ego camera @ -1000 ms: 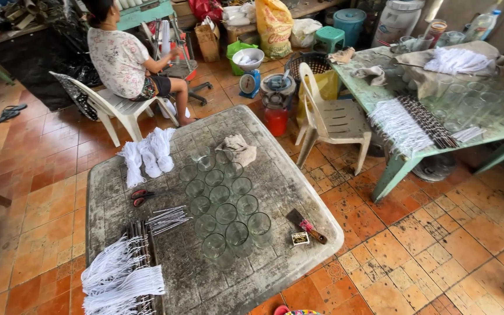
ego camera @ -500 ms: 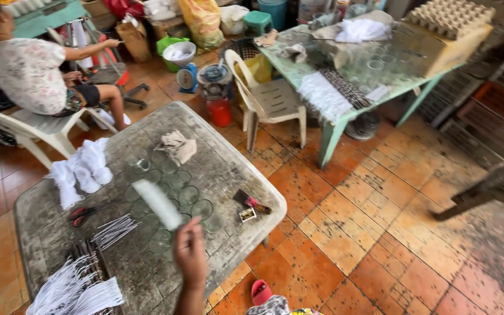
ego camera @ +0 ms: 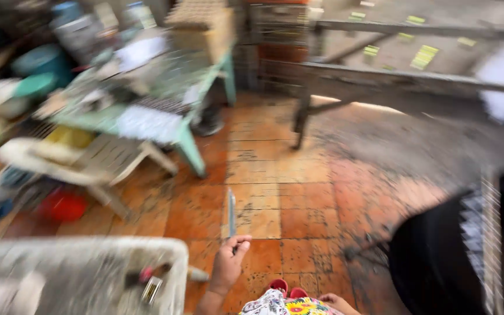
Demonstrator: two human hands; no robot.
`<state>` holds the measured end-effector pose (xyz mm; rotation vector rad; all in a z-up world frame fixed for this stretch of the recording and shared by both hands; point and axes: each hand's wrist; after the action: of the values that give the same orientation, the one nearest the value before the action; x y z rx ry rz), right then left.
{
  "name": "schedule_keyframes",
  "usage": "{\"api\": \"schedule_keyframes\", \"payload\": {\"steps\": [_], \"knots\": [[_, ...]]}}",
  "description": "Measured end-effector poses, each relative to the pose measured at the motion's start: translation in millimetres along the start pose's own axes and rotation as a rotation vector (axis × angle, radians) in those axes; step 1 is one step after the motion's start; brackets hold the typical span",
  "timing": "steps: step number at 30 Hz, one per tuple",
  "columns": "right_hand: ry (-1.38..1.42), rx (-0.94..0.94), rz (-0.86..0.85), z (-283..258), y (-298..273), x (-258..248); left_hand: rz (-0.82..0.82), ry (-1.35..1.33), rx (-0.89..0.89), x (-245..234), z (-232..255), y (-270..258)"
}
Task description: Dipping a rack of candle wicks into a vat of melted wax and hanging them to dry.
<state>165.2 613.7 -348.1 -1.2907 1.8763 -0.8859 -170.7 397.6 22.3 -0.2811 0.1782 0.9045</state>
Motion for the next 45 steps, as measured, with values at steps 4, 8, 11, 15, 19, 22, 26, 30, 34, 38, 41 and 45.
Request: {"api": "schedule_keyframes", "payload": {"steps": [4,8,11,15,19,22,26,30,34,38,41,45], "knots": [[0.023,-0.024,0.001,-6.8,-62.8,17.6,-0.236,-0.013,-0.02,24.0,32.3,31.9],[0.132,0.068,0.095,-4.5,-103.4,42.7,-0.412,-0.017,-0.144,57.0,76.5,47.2],[0.208,0.07,0.272,-20.9,-148.4,52.1,-0.537,-0.172,-0.13,90.1,89.7,60.0],[0.437,0.036,0.653,-53.1,-211.4,37.7,-0.562,-0.395,-0.106,132.5,69.6,88.4],[0.704,0.082,0.984,-78.1,-292.0,3.0,-0.604,-0.647,-0.232,179.0,99.4,95.1],[0.826,-0.04,1.307,-64.6,-340.5,-18.5,-0.704,-0.675,-0.31,217.0,130.6,87.5],[0.719,0.041,1.517,-46.4,-389.7,-50.4,-0.775,-0.66,-0.246,283.0,154.7,88.1],[0.432,0.045,1.647,-7.2,-393.9,-92.7,-0.873,-0.535,0.003,358.6,161.2,104.9],[0.321,0.009,1.671,-8.2,-385.1,-137.5,-0.997,-0.386,0.229,427.3,192.0,123.2],[0.193,-0.022,1.615,-33.5,-373.4,-163.4,-0.978,-0.063,0.397,520.2,196.0,168.3],[0.162,-0.003,1.611,-44.6,-362.2,-180.9,-1.027,0.233,0.597,582.0,215.9,200.0],[0.124,0.066,1.622,-64.8,-356.7,-194.0,-1.045,0.62,0.795,666.1,229.9,240.4]]}}
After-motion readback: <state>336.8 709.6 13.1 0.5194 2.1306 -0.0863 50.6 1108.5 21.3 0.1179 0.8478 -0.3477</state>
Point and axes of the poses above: each hand's wrist, its own y-axis towards the middle knuckle, its own x-axis out of the palm, z = x × y, and after that the axes turned 6 degrees about -y, right-handed
